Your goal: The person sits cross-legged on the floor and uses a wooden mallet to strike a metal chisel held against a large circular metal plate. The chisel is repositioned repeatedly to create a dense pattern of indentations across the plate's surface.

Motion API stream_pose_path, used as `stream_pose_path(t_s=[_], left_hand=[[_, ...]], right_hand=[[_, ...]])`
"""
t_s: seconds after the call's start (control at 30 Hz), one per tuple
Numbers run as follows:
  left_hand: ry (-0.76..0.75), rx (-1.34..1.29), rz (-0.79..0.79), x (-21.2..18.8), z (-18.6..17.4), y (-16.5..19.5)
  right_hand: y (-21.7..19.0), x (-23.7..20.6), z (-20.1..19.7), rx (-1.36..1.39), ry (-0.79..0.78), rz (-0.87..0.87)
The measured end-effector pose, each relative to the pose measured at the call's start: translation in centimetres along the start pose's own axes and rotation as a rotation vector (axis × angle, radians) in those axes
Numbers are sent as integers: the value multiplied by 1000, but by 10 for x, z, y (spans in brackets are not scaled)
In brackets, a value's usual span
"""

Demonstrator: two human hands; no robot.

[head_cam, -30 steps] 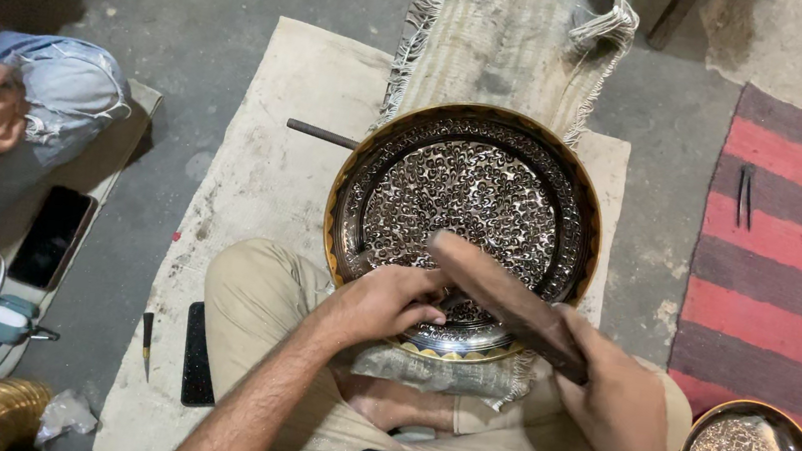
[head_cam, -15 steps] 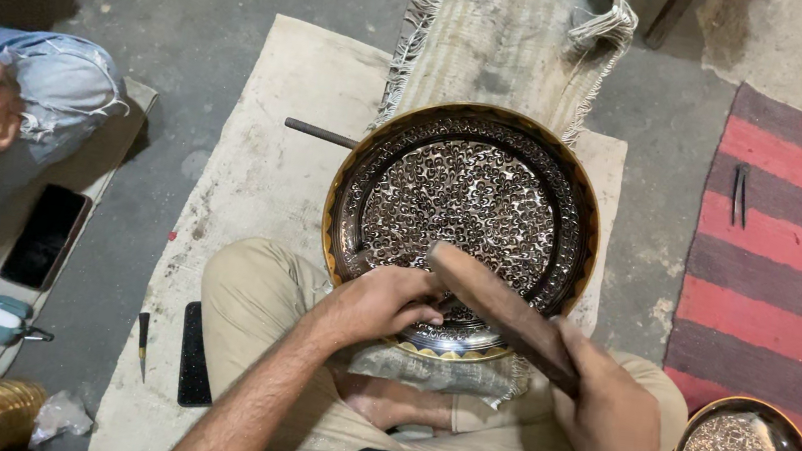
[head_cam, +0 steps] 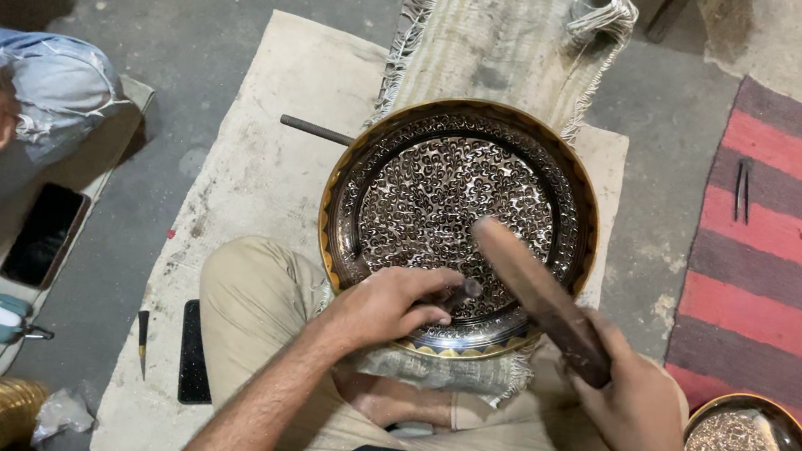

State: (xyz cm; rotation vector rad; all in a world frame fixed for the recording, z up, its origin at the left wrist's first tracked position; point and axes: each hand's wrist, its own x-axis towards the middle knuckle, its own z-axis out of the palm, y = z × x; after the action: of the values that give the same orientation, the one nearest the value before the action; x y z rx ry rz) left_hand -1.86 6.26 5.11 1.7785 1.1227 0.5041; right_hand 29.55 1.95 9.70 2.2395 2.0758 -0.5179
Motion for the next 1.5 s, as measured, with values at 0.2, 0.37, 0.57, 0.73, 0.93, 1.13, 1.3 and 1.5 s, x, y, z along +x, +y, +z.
stream_pose_path(t_s=[0.2,0.37,0.57,0.73,0.93,1.13,1.3,1.5], left_hand=[[33,2,36,-1,-1,0],[46,0,76,-2,-1,0],[26,6,14,-1,1,-4],[-18,81,-29,0,2,-7],[50,-2,68,-1,0,-5],[32,7,48,-2,-2,-1],[46,4,78,-2,-1,-2],[-27,55,24,-1,0,-6]], right_hand=[[-2,13,15,576,212,-318],[-8,20,7,550,122,-281],[-16,14,-1,574,84,-173],[-14,15,-7,190,69,-259],[-19,14,-4,442,79,-173],[-13,7,3,375,120,-224],[-11,2,8,322,134,-229],[-11,-8,8,96,94,-234]])
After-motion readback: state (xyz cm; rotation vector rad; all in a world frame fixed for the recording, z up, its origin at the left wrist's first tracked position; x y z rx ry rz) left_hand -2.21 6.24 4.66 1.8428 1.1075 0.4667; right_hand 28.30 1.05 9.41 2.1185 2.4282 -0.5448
